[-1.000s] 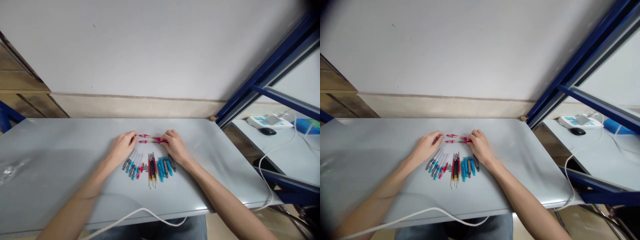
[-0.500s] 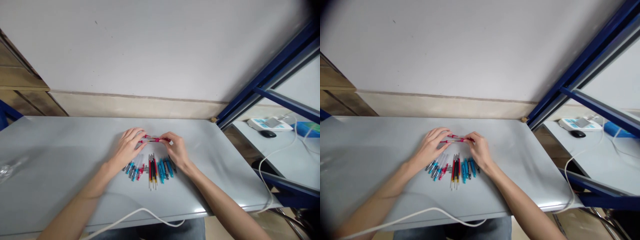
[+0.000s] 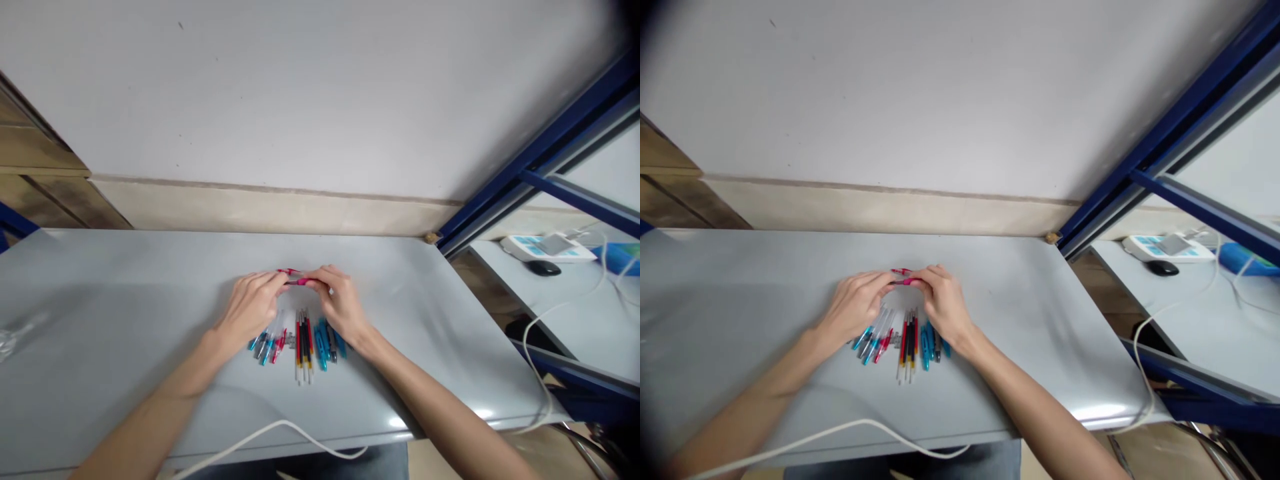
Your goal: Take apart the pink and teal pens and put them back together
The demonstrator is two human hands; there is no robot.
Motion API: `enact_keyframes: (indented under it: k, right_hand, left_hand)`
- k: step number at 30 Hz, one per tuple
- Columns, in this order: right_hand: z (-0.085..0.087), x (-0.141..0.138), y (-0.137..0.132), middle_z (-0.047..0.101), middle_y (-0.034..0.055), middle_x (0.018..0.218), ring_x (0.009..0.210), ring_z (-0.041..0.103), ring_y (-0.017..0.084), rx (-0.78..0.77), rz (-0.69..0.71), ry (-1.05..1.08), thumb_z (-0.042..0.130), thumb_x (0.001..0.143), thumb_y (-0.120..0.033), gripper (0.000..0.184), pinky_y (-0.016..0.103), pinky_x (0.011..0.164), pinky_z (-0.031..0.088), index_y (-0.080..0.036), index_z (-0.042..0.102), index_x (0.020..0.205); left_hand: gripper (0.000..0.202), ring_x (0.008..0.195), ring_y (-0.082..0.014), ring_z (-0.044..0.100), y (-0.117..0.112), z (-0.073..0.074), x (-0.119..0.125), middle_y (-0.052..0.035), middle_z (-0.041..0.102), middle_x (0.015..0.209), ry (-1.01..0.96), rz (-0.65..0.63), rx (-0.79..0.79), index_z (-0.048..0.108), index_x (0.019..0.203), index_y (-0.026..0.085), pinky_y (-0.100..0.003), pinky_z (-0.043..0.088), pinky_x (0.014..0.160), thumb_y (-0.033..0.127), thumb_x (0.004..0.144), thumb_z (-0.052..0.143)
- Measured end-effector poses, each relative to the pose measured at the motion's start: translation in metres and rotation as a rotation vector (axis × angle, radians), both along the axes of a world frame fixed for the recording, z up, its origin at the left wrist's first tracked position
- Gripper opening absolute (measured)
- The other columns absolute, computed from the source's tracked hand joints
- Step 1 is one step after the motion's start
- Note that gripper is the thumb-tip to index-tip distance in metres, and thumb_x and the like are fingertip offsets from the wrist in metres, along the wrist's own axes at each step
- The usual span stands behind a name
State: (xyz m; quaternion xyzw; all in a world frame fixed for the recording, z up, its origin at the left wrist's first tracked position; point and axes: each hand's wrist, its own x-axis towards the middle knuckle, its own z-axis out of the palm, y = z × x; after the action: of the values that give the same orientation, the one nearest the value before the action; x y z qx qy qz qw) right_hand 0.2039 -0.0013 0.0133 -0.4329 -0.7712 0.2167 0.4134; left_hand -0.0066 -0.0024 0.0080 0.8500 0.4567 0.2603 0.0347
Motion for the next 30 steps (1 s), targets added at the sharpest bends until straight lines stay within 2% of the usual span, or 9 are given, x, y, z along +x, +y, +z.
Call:
enact_keyframes:
  k: [4,7,10,13,17,19,22,25,30]
  right_hand:
    - [-0.002,0.002,-0.007,0.068,0.0070,0.096,0.091,0.055,0.023,0.095,0.003,-0.001,0.048,0.104,-0.016,0.026,0.035,0.080,0.046,-0.022,0.073,0.106]
    - [-0.001,0.003,-0.005,0.068,0.0080,0.104,0.094,0.055,0.024,0.106,0.061,-0.121,0.052,0.104,-0.023,0.023,0.038,0.085,0.046,-0.024,0.070,0.118]
    - [0.000,0.005,-0.002,0.072,0.0060,0.095,0.083,0.053,0.023,0.068,0.052,-0.214,0.048,0.105,-0.022,0.026,0.040,0.082,0.044,-0.025,0.071,0.116]
    - [0.001,0.007,-0.002,0.071,0.0067,0.094,0.087,0.054,0.024,0.070,-0.004,-0.139,0.046,0.105,-0.018,0.028,0.040,0.081,0.045,-0.024,0.073,0.105]
    - [0.001,0.008,-0.002,0.069,0.0093,0.108,0.098,0.054,0.026,0.086,0.008,-0.180,0.053,0.104,-0.026,0.023,0.042,0.085,0.045,-0.025,0.069,0.120]
    - [-0.001,0.006,-0.002,0.072,0.0076,0.101,0.092,0.055,0.025,0.082,0.041,-0.239,0.053,0.105,-0.029,0.022,0.041,0.084,0.042,-0.024,0.069,0.117]
    - [-0.005,0.003,-0.003,0.073,0.0051,0.091,0.086,0.054,0.023,0.125,0.023,-0.247,0.050,0.106,-0.025,0.021,0.040,0.082,0.040,-0.023,0.071,0.105]
    - [-0.005,0.001,-0.004,0.073,0.0063,0.094,0.092,0.054,0.024,0.179,0.003,-0.266,0.054,0.104,-0.026,0.018,0.040,0.083,0.040,-0.022,0.071,0.107]
    - [-0.004,0.004,-0.001,0.073,0.0060,0.088,0.085,0.054,0.023,0.156,0.084,-0.314,0.048,0.106,-0.024,0.023,0.040,0.082,0.040,-0.021,0.070,0.101]
  left_hand:
    - [0.037,0.078,-0.0182,0.066,0.002,-0.006,0.001,0.0012,0.071,0.085,-0.039,0.001,-0.039,0.061,0.089,0.022,-0.030,0.044,0.066,-0.007,0.074,0.044]
    - [0.035,0.085,-0.0210,0.066,0.007,-0.005,-0.001,-0.0032,0.070,0.088,0.008,0.001,0.034,0.063,0.091,0.020,-0.033,0.047,0.071,-0.005,0.077,0.042]
    - [0.038,0.090,-0.0230,0.066,0.009,-0.002,-0.001,-0.0062,0.071,0.093,0.073,-0.028,0.102,0.066,0.100,0.019,-0.036,0.049,0.076,-0.004,0.082,0.041]
    - [0.043,0.086,-0.0221,0.069,0.005,-0.001,0.004,-0.0048,0.074,0.092,0.078,-0.032,0.073,0.065,0.102,0.020,-0.034,0.049,0.073,-0.007,0.079,0.040]
    - [0.041,0.079,-0.0210,0.070,0.000,0.000,0.010,-0.0025,0.075,0.089,0.069,-0.025,0.041,0.063,0.099,0.022,-0.032,0.046,0.068,-0.007,0.077,0.043]
    - [0.038,0.083,-0.0215,0.070,-0.001,0.000,0.012,-0.0035,0.075,0.092,0.073,-0.029,0.073,0.062,0.099,0.022,-0.032,0.047,0.070,-0.005,0.080,0.044]
    - [0.032,0.085,-0.0225,0.068,0.000,0.002,0.012,-0.0044,0.072,0.088,0.091,-0.015,0.114,0.061,0.090,0.020,-0.033,0.047,0.071,-0.004,0.080,0.044]
    - [0.028,0.082,-0.0231,0.066,0.001,0.003,0.012,-0.0052,0.070,0.083,0.116,0.015,0.135,0.059,0.083,0.020,-0.034,0.046,0.069,-0.004,0.077,0.045]
    - [0.029,0.076,-0.0223,0.066,0.001,0.002,0.012,-0.0041,0.069,0.076,0.143,0.061,0.090,0.059,0.078,0.021,-0.033,0.045,0.067,-0.004,0.071,0.045]
